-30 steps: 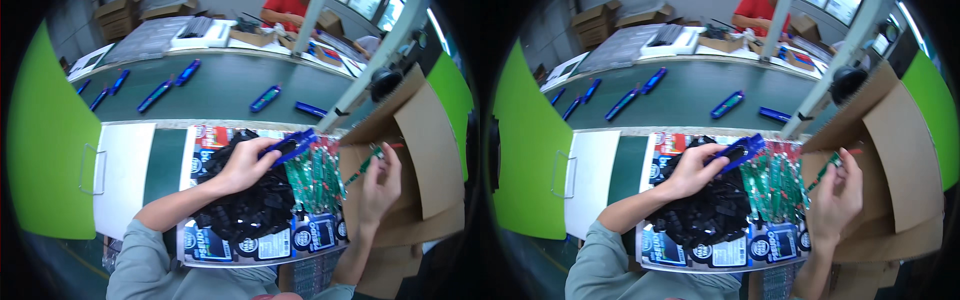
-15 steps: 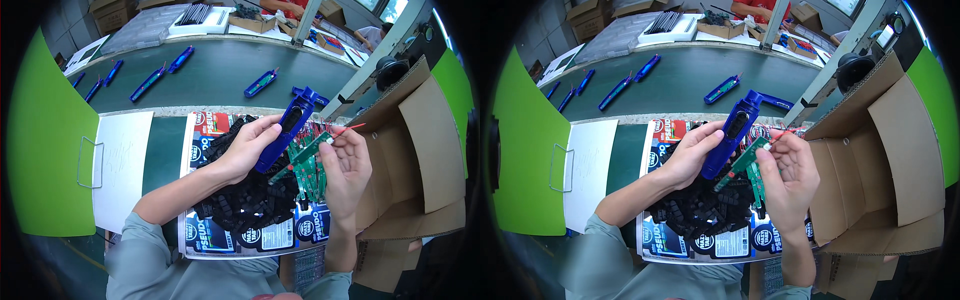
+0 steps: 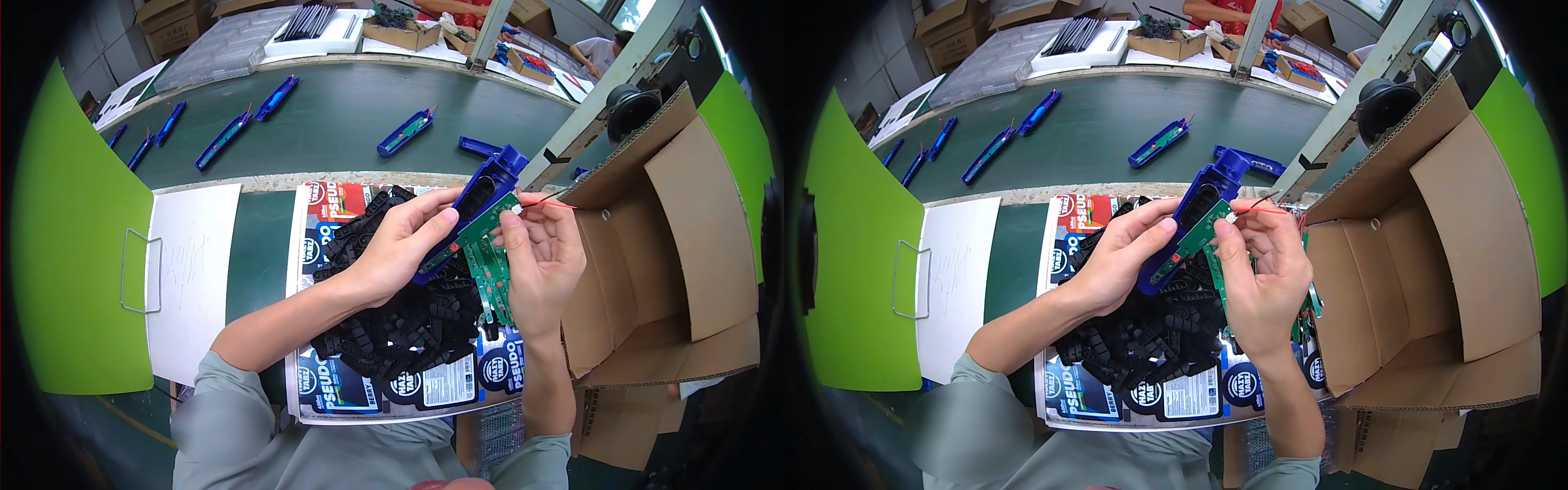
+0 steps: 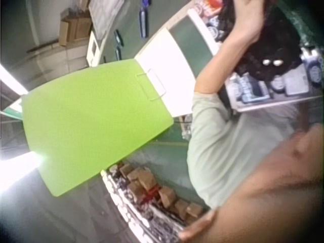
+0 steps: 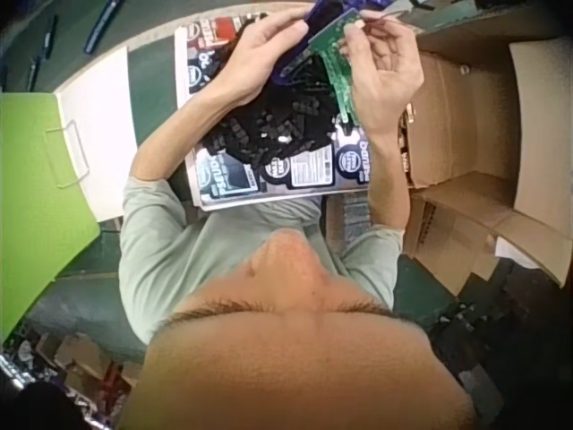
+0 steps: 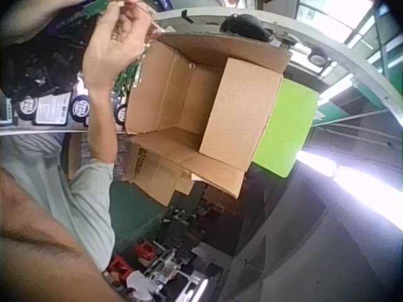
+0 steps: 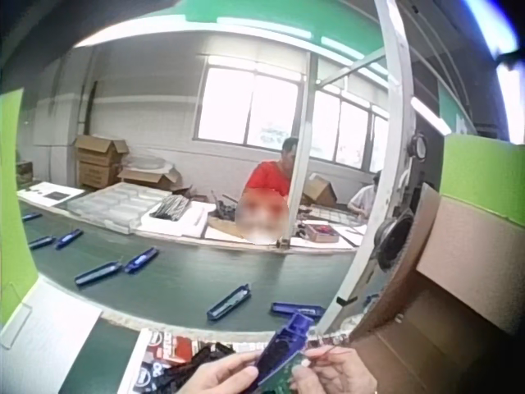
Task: The person assembles small electronic devices by inserting green circuit boards into blue plastic housings. They pick up a housing, insert a board, and place the finished unit on the table, repeating this process continuously.
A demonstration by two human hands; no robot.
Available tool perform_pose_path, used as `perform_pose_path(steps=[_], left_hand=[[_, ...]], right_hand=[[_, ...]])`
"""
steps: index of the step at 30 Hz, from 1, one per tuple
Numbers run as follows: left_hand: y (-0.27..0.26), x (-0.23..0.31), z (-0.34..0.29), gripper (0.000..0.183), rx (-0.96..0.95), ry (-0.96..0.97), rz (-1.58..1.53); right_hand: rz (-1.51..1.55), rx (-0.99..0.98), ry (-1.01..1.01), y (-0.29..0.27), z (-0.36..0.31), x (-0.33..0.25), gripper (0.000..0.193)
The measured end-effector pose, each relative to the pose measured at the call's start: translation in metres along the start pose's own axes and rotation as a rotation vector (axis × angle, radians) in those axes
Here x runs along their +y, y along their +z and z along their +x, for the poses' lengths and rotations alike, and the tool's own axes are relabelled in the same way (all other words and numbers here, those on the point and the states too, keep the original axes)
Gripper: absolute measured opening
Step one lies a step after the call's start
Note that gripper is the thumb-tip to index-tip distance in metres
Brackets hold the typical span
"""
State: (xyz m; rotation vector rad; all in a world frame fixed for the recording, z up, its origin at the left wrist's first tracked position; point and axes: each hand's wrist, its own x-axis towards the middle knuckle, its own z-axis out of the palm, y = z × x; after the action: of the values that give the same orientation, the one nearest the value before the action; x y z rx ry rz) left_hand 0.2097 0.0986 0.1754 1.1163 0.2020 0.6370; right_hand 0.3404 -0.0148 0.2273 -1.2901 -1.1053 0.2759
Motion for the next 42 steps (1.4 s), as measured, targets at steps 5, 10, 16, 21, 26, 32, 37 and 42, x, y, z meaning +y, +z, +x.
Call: perform_pose_path(steps=[5, 10, 16, 21, 26, 32, 37, 42], left_hand=[[0.000, -0.001, 0.000, 0.044, 0.000, -0.005, -0.003], [-0.002, -0.003, 0.000, 0.044, -0.016, -0.028, 0.000], [-0.002, -0.008, 0.000, 0.046, -0.020, 0.016, 0.125], [-0.001, -0.004, 0.000, 0.045, -0.023, -0.012, 0.030], [0.001, -0.007, -0.001, 0.046, -0.018, 0.022, 0.062], [-0.001, -0.011, -0.002, 0.045, -0.048, -0.018, 0.052], [0.000, -0.015, -0.003, 0.045, -0.037, -0.006, 0.082], [0.006, -0.013, -0.005, 0.047, -0.054, 0.027, 0.048]], right_hand=[[0.004, 0.015, 0.011, 0.002, -0.001, 0.003, 0.020], [0.004, -0.046, 0.036, -0.001, 0.002, -0.001, 0.018], [-0.008, -0.119, 0.068, -0.006, 0.009, 0.000, 0.017], [0.044, -0.133, 0.101, -0.015, 0.016, -0.002, 0.017], [-0.085, -0.115, 0.034, -0.007, 0.012, -0.002, 0.015], [-0.465, -0.045, -0.212, -0.005, 0.008, 0.005, 0.025], [-0.590, 0.016, -0.281, -0.004, 0.007, 0.010, 0.031], [-0.567, 0.060, -0.246, 0.001, 0.004, 0.012, 0.035]])
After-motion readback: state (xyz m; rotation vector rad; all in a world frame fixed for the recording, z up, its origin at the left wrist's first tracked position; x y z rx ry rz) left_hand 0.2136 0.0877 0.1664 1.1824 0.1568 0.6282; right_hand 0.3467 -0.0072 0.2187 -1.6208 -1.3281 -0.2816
